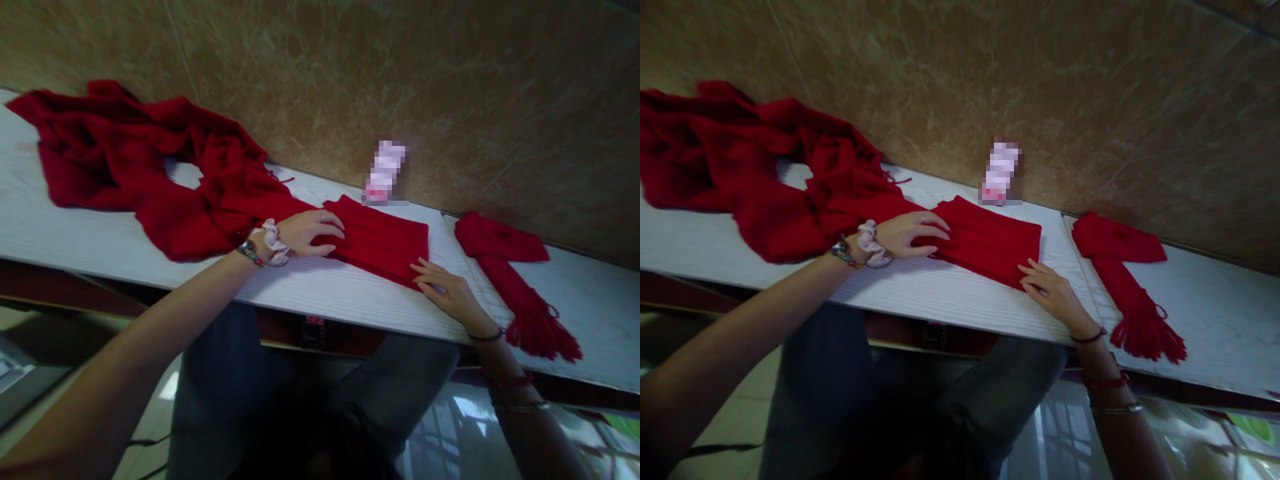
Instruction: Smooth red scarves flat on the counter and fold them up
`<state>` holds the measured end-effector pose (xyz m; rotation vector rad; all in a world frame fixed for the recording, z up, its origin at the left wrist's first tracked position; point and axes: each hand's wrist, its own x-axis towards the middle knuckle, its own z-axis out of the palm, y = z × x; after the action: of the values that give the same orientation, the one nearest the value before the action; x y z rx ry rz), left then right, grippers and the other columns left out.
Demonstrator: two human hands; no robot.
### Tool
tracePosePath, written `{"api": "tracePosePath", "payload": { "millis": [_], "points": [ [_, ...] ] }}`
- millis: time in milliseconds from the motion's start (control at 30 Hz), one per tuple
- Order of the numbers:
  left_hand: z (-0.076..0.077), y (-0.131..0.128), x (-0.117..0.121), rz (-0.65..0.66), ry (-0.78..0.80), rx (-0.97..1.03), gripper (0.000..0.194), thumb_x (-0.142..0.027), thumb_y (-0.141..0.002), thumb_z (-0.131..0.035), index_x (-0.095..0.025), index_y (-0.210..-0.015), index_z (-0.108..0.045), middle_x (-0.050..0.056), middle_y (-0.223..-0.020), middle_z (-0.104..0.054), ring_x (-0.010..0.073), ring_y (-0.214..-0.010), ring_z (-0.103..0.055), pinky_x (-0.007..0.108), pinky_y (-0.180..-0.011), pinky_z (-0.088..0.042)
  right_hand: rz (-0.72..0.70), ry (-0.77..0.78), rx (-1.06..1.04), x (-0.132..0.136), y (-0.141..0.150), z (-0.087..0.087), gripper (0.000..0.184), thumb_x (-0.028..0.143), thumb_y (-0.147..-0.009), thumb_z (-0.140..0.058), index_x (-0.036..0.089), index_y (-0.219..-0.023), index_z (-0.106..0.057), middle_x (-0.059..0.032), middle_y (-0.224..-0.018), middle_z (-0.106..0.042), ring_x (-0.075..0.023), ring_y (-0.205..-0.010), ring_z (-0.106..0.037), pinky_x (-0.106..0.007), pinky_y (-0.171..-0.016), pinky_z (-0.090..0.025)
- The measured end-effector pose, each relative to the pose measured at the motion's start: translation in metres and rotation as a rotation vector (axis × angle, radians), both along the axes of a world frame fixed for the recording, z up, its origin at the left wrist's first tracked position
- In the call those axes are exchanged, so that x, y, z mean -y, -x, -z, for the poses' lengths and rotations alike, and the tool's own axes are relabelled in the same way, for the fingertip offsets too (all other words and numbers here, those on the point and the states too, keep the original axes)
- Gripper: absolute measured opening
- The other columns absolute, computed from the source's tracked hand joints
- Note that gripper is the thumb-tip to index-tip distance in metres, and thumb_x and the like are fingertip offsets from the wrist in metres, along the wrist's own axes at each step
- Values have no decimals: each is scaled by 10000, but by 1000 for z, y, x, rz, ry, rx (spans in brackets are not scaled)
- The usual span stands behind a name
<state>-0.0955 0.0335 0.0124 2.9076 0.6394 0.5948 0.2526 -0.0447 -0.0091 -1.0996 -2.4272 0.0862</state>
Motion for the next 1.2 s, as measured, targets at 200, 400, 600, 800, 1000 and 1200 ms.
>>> {"api": "tracePosePath", "payload": {
  "millis": [200,400,600,800,1000,1200],
  "points": [
    [20,-17,11,16,82,-247,536,-496,-813,-452,-261,-1292,-392,32,-1404,-286,255,-1312,-151,472,-1043,-114,64,-91,-29,-11,26,-27,203,235,-843,-442,206,-855,-643,-69,-1071,-640,-229,-1118,-500,-480,-972,-368],
    [17,-14,11,-22,146,-288,559,-526,-820,-426,-279,-1316,-351,16,-1419,-253,239,-1322,-113,462,-1051,-73,-146,2,198,-73,85,-44,326,152,-852,-375,193,-1098,-584,-56,-1205,-560,-181,-1175,-443,-416,-1001,-354],
    [14,-15,15,-30,222,-278,536,-516,-815,-443,-316,-1305,-359,4,-1405,-285,260,-1319,-115,529,-1026,-5,-228,44,308,-120,86,-12,359,234,-877,-375,236,-1216,-492,-39,-1318,-450,-198,-1234,-363,-461,-1004,-324],
    [17,-15,15,-31,228,-261,540,-502,-810,-458,-322,-1308,-351,6,-1395,-308,264,-1316,-113,547,-1013,15,-9,-62,276,-138,65,-13,350,219,-849,-403,187,-1167,-544,-87,-1303,-461,-253,-1201,-399,-496,-974,-340],
    [19,-15,13,-28,191,-259,541,-493,-806,-467,-321,-1306,-352,4,-1395,-308,256,-1312,-131,543,-1017,16,-129,-21,243,-142,106,-31,327,196,-858,-390,167,-1140,-554,-84,-1127,-601,-210,-1046,-531,-417,-917,-402],
    [18,-16,14,-33,184,-269,541,-484,-804,-472,-317,-1305,-356,5,-1395,-307,257,-1312,-134,539,-1020,27,-171,-86,359,-155,129,-18,307,176,-863,-398,99,-1110,-561,-139,-1076,-597,-214,-1000,-529,-352,-862,-417]
  ]
}}
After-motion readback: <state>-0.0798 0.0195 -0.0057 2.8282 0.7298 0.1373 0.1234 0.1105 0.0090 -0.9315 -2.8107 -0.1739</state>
